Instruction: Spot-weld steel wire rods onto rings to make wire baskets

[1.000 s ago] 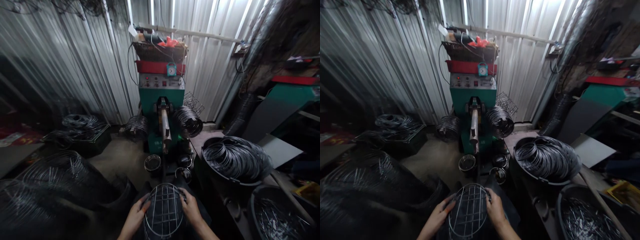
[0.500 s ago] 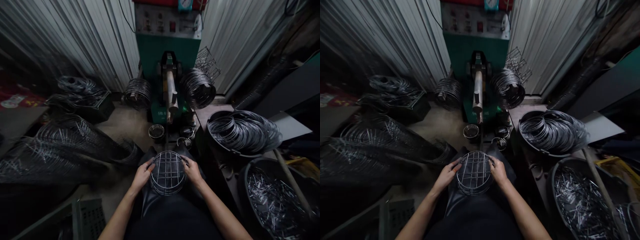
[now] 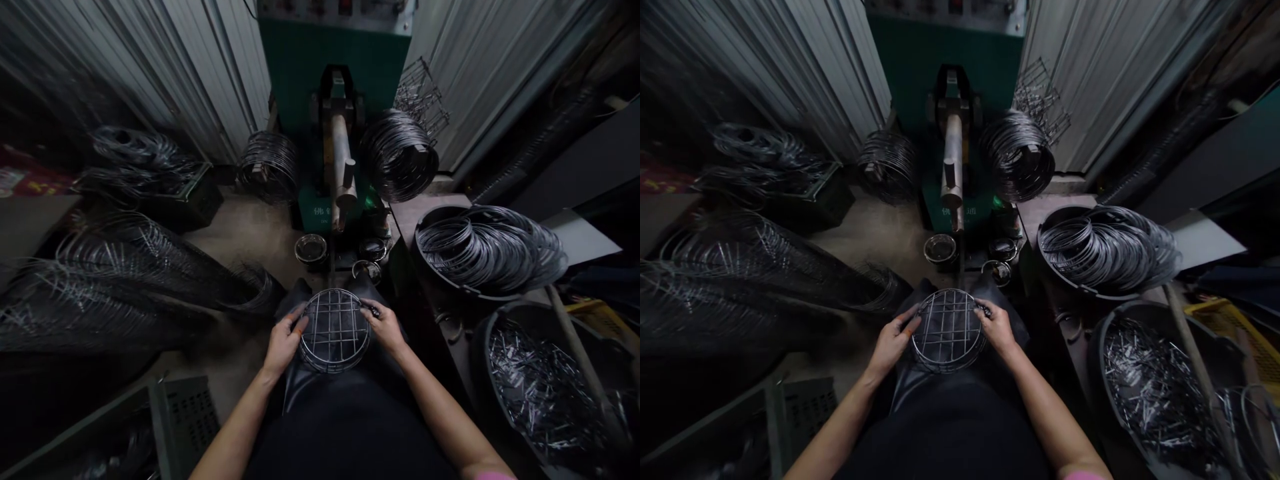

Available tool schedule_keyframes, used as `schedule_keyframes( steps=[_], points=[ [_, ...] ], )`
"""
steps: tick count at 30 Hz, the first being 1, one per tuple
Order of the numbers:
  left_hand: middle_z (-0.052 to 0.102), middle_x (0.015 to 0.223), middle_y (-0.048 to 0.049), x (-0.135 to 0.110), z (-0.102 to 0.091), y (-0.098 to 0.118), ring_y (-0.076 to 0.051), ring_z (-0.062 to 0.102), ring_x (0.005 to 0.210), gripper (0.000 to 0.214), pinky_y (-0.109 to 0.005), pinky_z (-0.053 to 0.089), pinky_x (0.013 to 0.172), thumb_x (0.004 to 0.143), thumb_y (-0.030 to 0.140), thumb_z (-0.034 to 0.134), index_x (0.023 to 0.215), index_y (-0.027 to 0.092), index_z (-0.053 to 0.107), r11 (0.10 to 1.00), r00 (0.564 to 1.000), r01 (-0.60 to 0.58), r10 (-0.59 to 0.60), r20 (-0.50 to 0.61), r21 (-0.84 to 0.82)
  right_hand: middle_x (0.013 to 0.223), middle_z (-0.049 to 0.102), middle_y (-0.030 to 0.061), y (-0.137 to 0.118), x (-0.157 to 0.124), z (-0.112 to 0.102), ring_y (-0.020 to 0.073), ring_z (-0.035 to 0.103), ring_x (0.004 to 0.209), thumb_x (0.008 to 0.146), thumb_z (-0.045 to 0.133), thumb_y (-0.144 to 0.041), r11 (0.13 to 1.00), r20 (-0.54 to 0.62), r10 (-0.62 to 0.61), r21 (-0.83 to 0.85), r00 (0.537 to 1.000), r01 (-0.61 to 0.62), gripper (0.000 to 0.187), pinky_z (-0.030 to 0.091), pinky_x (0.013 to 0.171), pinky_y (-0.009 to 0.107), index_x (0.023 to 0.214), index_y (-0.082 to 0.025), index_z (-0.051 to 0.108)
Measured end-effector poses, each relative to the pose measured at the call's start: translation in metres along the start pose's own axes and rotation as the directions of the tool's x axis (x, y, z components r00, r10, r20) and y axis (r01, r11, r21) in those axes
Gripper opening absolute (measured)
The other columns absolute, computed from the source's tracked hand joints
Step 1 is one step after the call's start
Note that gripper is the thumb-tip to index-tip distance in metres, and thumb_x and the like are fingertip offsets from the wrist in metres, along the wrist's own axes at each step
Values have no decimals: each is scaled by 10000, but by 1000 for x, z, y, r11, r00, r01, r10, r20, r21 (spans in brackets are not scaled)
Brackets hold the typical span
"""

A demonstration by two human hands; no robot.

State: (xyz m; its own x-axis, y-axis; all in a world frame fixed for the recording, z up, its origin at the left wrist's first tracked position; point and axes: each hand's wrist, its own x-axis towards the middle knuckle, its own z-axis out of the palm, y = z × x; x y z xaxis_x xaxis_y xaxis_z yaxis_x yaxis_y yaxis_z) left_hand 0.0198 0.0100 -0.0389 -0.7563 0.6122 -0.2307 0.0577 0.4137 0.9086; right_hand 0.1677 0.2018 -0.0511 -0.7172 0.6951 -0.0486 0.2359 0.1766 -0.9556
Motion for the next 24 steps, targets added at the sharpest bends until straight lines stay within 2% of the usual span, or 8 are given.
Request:
schedule_keyframes(
  steps=[6, 8, 10, 13, 16, 20, 24],
  points=[
    [595, 1218, -84, -4, 4, -8, -224, 491, 1192, 484, -356, 327, 1053, 826, 434, 431, 1197, 153, 565, 986, 995, -87, 91, -27, 141, 916, 719, 61, 2, 0, 1, 227, 651, 870, 725, 616, -345, 999, -28, 37, 22, 999, -36, 273, 487, 823, 361, 928, -184, 703],
    [576, 1230, -91, -6, 0, -8, -224, 478, 1200, 512, -351, 333, 1040, 857, 455, 358, 1245, 163, 523, 965, 995, -100, 99, 16, 242, 933, 715, 64, 0, -1, -2, 228, 646, 890, 716, 633, -353, 997, -7, 62, 34, 998, -62, 291, 479, 846, 366, 940, -181, 701],
    [539, 1258, -92, -9, -6, -7, -232, 461, 1207, 557, -360, 349, 1017, 866, 502, 320, 1315, 196, 442, 932, 991, -107, 74, 108, 346, 965, 709, 64, -2, -2, -5, 230, 638, 917, 699, 657, -350, 994, 43, 89, 53, 995, -92, 328, 469, 867, 371, 977, -179, 691],
    [467, 1302, -122, -14, -14, -5, -287, 420, 1221, 799, -409, 348, 994, 755, 638, 457, 1405, 215, 263, 869, 965, -175, 58, 257, 462, 1022, 694, 57, -5, -3, -10, 228, 624, 967, 667, 695, -319, 989, 115, 117, 80, 986, -127, 397, 449, 905, 375, 1039, -182, 669],
    [392, 1340, -170, -18, -14, -3, -354, 371, 1231, 1127, -474, 316, 982, 572, 697, 614, 1438, 196, 93, 804, 951, -234, 73, 299, 546, 1048, 687, 46, -6, -3, -11, 226, 611, 1004, 660, 706, -296, 988, 122, 121, 84, 985, -131, 403, 431, 934, 378, 1048, -194, 666],
    [343, 1369, -183, -22, -5, -2, -368, 350, 1227, 1165, -503, 305, 952, 583, 678, 619, 1435, 212, -24, 765, 960, -216, 52, 276, 607, 1030, 693, 46, -4, -2, -9, 229, 617, 993, 667, 695, -287, 992, 98, 108, 55, 989, -114, 366, 435, 931, 385, 1022, -197, 678],
    [300, 1397, -197, -25, 0, 0, -382, 322, 1237, 1168, -519, 287, 948, 588, 679, 613, 1432, 207, -43, 749, 968, -172, 10, 249, 640, 1035, 690, 33, -3, -2, -7, 227, 613, 1002, 683, 673, -278, 996, 80, 81, 19, 993, -83, 329, 433, 938, 387, 1005, -213, 683]
  ],
)
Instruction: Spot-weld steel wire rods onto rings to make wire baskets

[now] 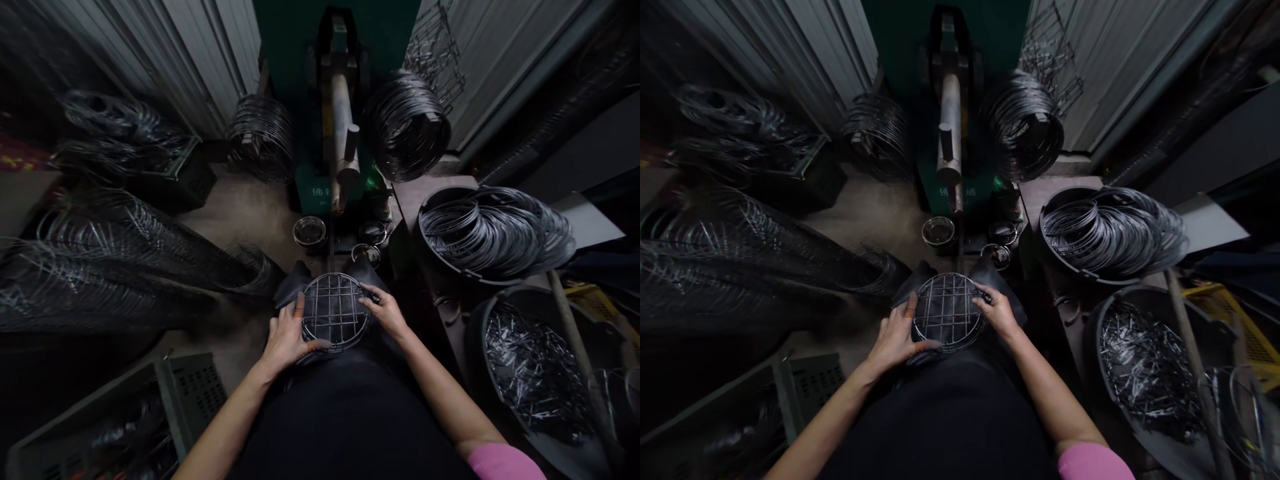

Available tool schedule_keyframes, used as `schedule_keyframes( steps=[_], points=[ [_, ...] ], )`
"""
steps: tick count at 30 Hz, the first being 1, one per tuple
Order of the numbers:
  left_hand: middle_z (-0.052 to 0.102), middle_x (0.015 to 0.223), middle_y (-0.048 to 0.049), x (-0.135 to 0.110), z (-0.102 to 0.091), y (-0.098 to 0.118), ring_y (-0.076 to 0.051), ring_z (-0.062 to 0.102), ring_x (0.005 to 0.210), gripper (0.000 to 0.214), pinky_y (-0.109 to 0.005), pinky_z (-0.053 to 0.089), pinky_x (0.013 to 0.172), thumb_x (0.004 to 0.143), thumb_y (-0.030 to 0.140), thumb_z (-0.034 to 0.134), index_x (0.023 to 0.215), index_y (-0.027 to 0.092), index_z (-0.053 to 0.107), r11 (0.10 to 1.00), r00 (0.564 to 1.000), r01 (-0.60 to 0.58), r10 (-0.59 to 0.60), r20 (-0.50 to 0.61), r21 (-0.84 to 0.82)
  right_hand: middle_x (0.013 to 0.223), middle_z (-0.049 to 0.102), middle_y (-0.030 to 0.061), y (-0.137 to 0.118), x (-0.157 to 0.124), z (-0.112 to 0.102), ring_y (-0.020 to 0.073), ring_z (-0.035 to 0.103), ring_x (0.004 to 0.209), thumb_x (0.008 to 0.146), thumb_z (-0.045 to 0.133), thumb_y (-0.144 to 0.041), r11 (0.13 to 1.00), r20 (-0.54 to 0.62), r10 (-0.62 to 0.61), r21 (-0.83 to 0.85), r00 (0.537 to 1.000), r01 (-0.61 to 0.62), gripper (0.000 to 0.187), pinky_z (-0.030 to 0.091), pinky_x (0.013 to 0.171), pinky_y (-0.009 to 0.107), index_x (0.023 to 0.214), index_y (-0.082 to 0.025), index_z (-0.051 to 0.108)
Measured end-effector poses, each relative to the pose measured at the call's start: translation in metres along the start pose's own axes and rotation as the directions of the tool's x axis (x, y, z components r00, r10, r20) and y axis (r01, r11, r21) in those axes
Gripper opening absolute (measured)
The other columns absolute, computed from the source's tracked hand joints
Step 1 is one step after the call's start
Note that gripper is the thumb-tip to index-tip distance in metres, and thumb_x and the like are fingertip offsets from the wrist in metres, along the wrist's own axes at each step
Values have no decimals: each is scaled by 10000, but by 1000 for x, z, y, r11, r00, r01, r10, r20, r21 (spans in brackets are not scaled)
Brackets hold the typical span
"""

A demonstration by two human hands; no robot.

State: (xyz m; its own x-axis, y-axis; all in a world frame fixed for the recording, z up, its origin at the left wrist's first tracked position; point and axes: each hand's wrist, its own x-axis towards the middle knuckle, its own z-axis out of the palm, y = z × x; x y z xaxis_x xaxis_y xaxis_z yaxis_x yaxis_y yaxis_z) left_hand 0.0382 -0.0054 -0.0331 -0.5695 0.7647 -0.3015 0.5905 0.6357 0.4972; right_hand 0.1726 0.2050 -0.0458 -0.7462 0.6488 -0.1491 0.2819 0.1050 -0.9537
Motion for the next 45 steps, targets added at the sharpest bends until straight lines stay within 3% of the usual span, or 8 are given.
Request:
schedule_keyframes(
  steps=[9, 14, 19, 22, 27, 32, 37, 45],
  points=[
    [243, 1435, -202, 2, 7, -9, -398, 240, 1301, 1219, -575, 230, 999, 518, 667, 677, 1436, 217, 13, 986, 998, -57, 53, -27, -154, 769, 674, 9, 5, 12, -7, 156, 617, 690, 666, 670, -364, 962, 39, 176, 206, 984, -180, 416, 508, 682, 300, 1041, -187, 642],
    [309, 1416, -170, 16, -14, -21, -332, 281, 1315, 1052, -480, 230, 1071, 566, 635, 663, 1408, 171, 237, 893, 997, -67, 48, -55, -444, 700, 577, -54, 35, 47, -13, 96, 530, 546, 658, 600, -344, 883, -226, 232, 456, 946, -108, 562, 468, 570, 239, 1191, -210, 483],
    [552, 1244, -121, 72, -57, -6, -261, 509, 1153, 777, -339, 393, 972, 692, 585, 585, 1319, 157, 420, 742, 994, 81, -112, -3, -665, 980, 623, 54, 63, 53, -4, 173, 582, 905, 692, 578, -352, 990, -323, 22, 141, 946, 25, 477, 446, 860, 342, 1131, -187, 492],
    [620, 1159, -103, 120, -68, 17, -262, 553, 1075, 660, -300, 432, 893, 653, 610, 607, 1129, 152, 601, 806, 987, 141, -71, 142, -575, 869, 635, 37, 71, 52, -3, 177, 596, 830, 709, 567, -384, 978, -341, 17, 201, 940, 55, 320, 468, 824, 352, 960, -187, 550],
    [699, 823, -78, 170, -56, 53, -243, 625, 768, 627, -288, 463, 620, 605, 680, 589, 896, 132, 681, 901, 785, 302, -49, 618, -312, 647, 588, -34, 79, 55, -25, 135, 589, 573, 661, 635, -304, 698, -345, 335, 716, 877, 15, 206, 523, 559, 297, 817, -212, 539],
    [670, 666, -43, 169, -51, 54, -186, 587, 582, 524, -254, 401, 488, 570, 640, 645, 780, 162, 680, 934, 663, 203, 91, 743, -295, 607, 599, -26, 70, 46, -42, 119, 600, 543, 679, 620, -161, 455, -177, 509, 886, 842, -88, 125, 533, 503, 249, 784, -197, 561],
    [657, 663, -20, 146, -74, 47, -174, 578, 603, 469, -255, 425, 541, 496, 544, 735, 737, 150, 661, 955, 693, 45, 182, 698, -294, 615, 603, -29, 45, 39, -40, 109, 610, 565, 688, 615, -131, 378, -60, 463, 916, 884, -136, 95, 563, 588, 271, 732, -193, 558],
    [633, 1018, -57, 63, -114, 52, -240, 579, 953, 698, -305, 454, 815, 447, 460, 789, 1041, 158, 582, 948, 914, -256, 301, 274, -189, 545, 548, -60, 10, 25, -34, 51, 417, 380, 622, 681, -240, 524, -168, 335, 851, 927, -35, 157, 318, 342, 162, 717, -185, 569]
  ],
)
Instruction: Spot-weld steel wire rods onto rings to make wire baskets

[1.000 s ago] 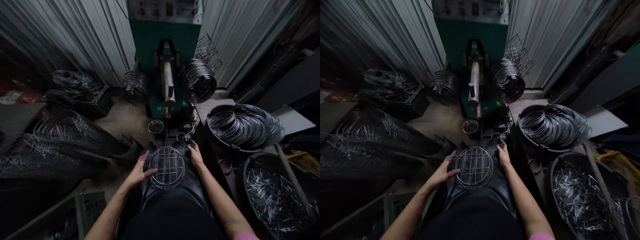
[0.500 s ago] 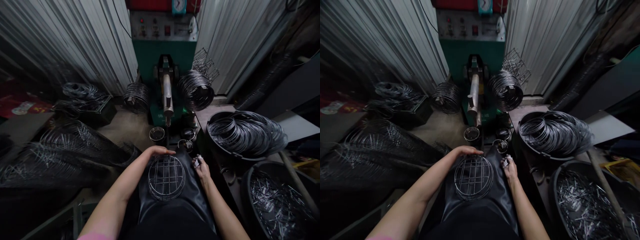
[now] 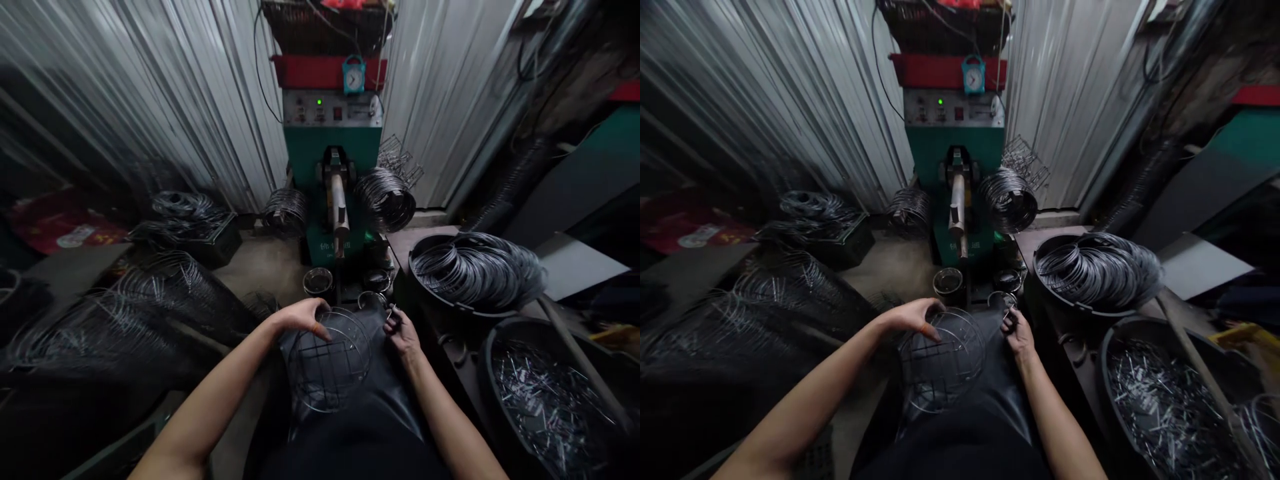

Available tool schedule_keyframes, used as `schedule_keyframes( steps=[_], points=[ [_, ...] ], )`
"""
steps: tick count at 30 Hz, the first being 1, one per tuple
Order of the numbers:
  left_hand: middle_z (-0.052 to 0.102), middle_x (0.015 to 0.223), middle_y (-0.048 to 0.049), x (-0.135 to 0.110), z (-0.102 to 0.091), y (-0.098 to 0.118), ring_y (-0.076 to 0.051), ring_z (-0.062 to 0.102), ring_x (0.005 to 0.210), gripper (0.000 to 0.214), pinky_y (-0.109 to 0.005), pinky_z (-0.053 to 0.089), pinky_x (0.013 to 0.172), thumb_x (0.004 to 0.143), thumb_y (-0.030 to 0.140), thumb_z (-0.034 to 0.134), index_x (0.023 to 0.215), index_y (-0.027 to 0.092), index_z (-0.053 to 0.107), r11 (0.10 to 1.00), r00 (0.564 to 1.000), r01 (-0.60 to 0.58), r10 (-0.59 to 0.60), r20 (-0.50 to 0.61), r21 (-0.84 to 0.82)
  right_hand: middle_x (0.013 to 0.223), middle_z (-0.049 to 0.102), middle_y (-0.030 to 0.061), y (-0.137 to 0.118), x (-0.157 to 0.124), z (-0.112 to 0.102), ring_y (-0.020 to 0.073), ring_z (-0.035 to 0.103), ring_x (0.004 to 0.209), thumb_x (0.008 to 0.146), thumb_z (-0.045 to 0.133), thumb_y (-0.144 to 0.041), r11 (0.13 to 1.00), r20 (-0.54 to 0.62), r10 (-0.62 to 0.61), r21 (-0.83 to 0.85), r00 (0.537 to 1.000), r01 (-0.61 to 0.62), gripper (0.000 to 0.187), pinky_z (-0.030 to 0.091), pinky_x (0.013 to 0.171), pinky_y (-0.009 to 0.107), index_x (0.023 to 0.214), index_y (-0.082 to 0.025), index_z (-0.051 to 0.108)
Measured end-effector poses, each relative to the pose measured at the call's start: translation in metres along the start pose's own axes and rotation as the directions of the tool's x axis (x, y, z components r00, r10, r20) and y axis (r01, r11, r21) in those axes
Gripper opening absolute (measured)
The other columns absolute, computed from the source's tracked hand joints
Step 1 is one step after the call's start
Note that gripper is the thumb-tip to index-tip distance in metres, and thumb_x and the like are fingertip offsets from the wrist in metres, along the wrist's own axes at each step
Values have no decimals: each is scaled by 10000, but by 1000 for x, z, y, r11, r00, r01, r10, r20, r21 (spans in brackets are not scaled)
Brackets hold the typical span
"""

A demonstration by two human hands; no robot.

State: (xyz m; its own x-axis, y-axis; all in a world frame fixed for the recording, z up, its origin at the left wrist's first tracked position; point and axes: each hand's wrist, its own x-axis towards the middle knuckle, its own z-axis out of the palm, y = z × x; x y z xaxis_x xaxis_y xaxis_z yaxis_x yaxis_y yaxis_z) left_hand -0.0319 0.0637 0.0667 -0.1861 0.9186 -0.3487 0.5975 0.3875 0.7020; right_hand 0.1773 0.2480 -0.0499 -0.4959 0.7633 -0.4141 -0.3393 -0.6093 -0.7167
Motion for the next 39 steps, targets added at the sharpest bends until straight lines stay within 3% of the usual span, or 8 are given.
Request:
schedule_keyframes(
  steps=[3, 6, 12, 18, 22, 29, 33, 39],
  points=[
    [564, 1149, -96, -26, 0, 16, -260, 530, 1064, 707, -354, 422, 921, 470, 396, 787, 1088, 153, 546, 988, 961, -89, 119, -250, 129, 557, 565, -48, 3, -6, -9, 69, 438, 406, 618, 676, -321, 918, -44, -287, -298, 957, 262, 235, 332, 373, 185, 804, -184, 630],
    [489, 1243, -131, -34, 3, 26, -297, 436, 1185, 676, -407, 360, 1003, 473, 323, 783, 1083, 152, 546, 937, 827, -93, 261, -498, 336, 740, 670, 40, 10, -6, -31, 174, 604, 681, 618, 648, -361, 614, 146, -503, -633, 852, 471, 245, 478, 601, 285, 782, -181, 670],
    [472, 1252, -141, -4, 7, 18, -316, 424, 1187, 661, -457, 348, 995, 507, 307, 770, 1106, 160, 531, 903, 657, 11, 316, -684, 428, 781, 695, 79, -9, -14, -15, 246, 635, 758, 687, 569, -349, 342, 378, -354, -799, 856, 495, 218, 480, 708, 350, 778, -187, 683],
    [479, 1246, -161, 24, 9, 14, -331, 407, 1194, 621, -472, 333, 980, 519, 293, 752, 1088, 147, 551, 883, 721, 11, 319, -615, 470, 765, 659, -8, -52, -30, 88, 150, 589, 717, 648, 585, -157, 159, 674, 29, -732, 738, 662, 218, 426, 641, 222, 854, -185, 653],
    [477, 1258, -166, 31, 14, 15, -329, 404, 1200, 631, -476, 330, 980, 524, 302, 741, 1103, 142, 547, 894, 742, 5, 297, -601, 448, 752, 662, -1, -52, -29, 115, 138, 587, 713, 668, 508, -80, 83, 680, 154, -732, 717, 676, 239, 415, 655, 213, 825, -166, 666],
    [499, 1261, -134, 9, -9, 6, -315, 452, 1176, 638, -443, 356, 991, 515, 351, 726, 1100, 155, 563, 967, 848, 3, 132, -514, 253, 956, 648, 42, -83, -44, 60, 173, 585, 853, 637, 537, -81, -69, 529, 379, -802, 759, 593, 438, 431, 725, 236, 1064, -169, 588],
    [616, 1088, -63, 16, -29, -2, -263, 560, 1033, 646, -359, 437, 905, 503, 390, 728, 1085, 167, 556, 999, 989, 1, -8, -147, -48, 975, 653, 78, -74, -32, 9, 214, 597, 864, 605, 571, -89, -283, 187, 501, -887, 845, 364, 428, 425, 675, 253, 1026, -155, 606],
    [674, 948, -30, 77, 11, -34, -259, 586, 975, 498, -301, 455, 822, 478, 367, 722, 925, 163, 639, 977, 959, 183, -152, 238, -113, 983, 641, 138, -27, -12, -18, 238, 606, 865, 575, 559, -61, -313, -13, 379, -943, 925, 115, 429, 413, 612, 252, 1000, -110, 590]
  ],
)
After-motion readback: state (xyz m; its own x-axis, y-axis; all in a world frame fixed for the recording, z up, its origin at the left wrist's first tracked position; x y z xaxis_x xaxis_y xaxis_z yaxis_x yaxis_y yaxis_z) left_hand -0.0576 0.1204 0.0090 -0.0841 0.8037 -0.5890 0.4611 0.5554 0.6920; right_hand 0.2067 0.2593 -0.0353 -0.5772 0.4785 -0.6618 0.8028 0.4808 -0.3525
